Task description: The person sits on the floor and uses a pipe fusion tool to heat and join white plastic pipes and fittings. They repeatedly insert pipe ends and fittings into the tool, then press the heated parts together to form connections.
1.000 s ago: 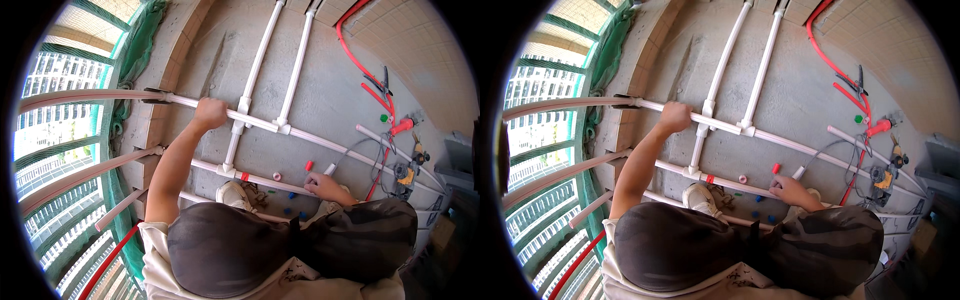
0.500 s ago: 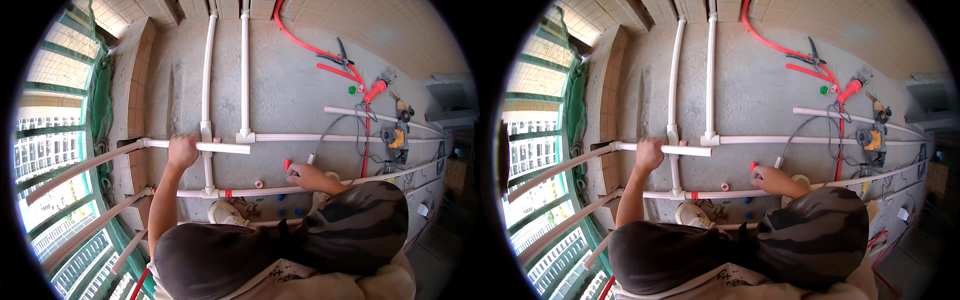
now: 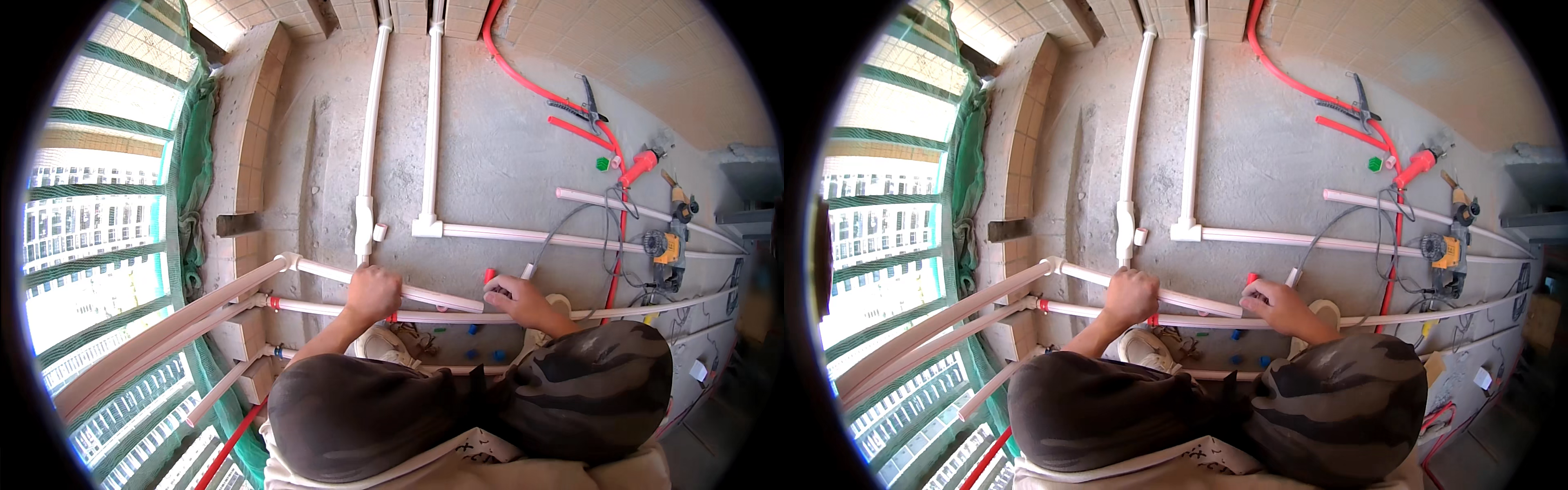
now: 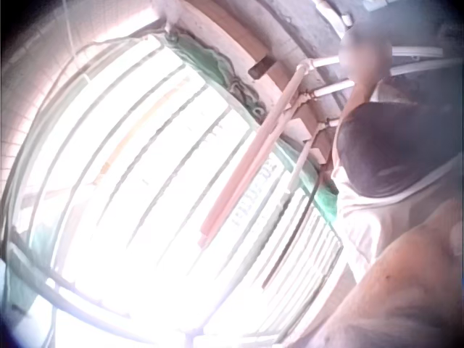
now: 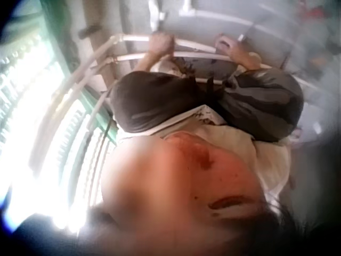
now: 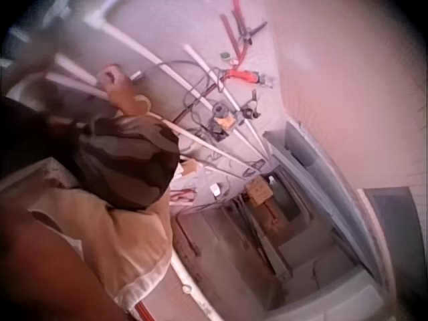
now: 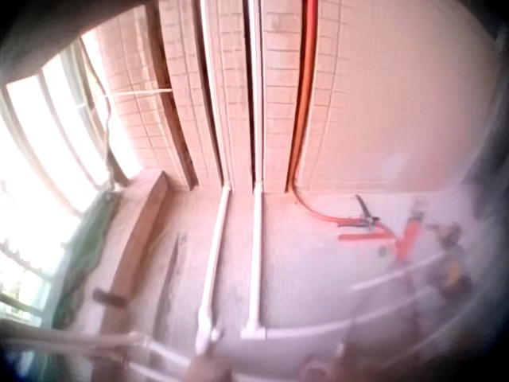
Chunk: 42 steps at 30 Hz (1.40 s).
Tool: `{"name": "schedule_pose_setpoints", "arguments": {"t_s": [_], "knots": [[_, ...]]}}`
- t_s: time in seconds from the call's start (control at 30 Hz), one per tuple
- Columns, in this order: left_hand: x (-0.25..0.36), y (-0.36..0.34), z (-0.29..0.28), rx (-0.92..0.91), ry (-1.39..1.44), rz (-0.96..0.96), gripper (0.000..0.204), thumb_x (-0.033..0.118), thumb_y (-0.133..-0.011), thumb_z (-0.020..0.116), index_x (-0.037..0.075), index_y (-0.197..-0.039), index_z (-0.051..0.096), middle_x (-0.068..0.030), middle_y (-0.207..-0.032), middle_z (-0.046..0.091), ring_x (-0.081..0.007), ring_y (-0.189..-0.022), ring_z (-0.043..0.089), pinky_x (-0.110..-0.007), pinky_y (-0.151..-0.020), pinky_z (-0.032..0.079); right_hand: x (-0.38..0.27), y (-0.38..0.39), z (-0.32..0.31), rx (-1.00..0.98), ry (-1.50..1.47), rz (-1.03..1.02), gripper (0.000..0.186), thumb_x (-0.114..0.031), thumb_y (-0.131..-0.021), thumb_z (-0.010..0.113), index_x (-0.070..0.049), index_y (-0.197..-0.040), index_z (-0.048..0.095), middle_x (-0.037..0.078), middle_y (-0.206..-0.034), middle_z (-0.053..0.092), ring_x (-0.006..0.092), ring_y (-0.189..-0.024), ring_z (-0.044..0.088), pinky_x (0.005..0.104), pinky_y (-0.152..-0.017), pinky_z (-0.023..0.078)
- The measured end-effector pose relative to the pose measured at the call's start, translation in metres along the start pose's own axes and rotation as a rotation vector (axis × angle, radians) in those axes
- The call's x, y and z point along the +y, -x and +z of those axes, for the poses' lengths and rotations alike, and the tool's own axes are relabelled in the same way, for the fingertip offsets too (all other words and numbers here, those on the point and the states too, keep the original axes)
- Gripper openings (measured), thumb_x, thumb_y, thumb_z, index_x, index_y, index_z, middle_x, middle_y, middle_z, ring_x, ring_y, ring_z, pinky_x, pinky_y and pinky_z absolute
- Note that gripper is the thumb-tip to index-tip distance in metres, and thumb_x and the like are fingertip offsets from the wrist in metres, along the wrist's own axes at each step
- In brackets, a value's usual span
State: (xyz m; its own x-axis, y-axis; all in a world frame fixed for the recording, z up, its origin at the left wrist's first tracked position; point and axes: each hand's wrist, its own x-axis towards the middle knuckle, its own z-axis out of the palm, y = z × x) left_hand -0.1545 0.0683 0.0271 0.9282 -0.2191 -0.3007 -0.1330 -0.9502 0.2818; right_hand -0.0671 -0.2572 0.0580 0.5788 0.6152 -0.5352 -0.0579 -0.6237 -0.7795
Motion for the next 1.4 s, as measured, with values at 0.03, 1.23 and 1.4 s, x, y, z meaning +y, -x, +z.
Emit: {"name": "schedule_pose_setpoints", "arguments": {"t_s": [0.03, 1.23, 1.4], "knots": [[0.004, -0.001, -0.002, -0.025, 0.001, -0.001, 0.007, 0.014, -0.073, 0.062, 0.01, -0.069, 0.066, -0.0117, -0.069, 0.069, -0.0305, -0.068, 0.069, -0.044, -0.072, 0.054, -0.004, -0.005, 0.001, 0.001, 0.027, -0.053, 0.034, -0.03, -0.094, 0.07, -0.001, -0.111, 0.067, 0.016, -0.094, 0.07, 0.0265, -0.085, 0.068, 0.0386, -0.077, 0.053], [-0.138, -0.05, -0.035, -0.012, -0.06, -0.269, 0.018, 0.016, -0.081, 0.056, 0.008, -0.08, 0.072, -0.0197, -0.083, 0.072, -0.0393, -0.081, 0.071, -0.051, -0.076, 0.055, -0.041, -0.132, 0.039, 0.235, -0.099, -0.034, 0.031, -0.019, -0.094, 0.069, 0.003, -0.116, 0.067, 0.012, -0.086, 0.072, 0.0161, -0.071, 0.062, 0.0332, -0.067, 0.049], [-0.146, -0.046, -0.029, -0.006, -0.082, -0.23, 0.017, 0.016, -0.081, 0.057, 0.009, -0.079, 0.072, -0.0179, -0.084, 0.073, -0.0372, -0.08, 0.071, -0.05, -0.075, 0.055, -0.055, -0.138, 0.045, 0.196, -0.064, -0.065, 0.026, -0.019, -0.092, 0.071, 0.001, -0.108, 0.072, 0.011, -0.079, 0.07, 0.016, -0.067, 0.061, 0.0333, -0.064, 0.048]]}}
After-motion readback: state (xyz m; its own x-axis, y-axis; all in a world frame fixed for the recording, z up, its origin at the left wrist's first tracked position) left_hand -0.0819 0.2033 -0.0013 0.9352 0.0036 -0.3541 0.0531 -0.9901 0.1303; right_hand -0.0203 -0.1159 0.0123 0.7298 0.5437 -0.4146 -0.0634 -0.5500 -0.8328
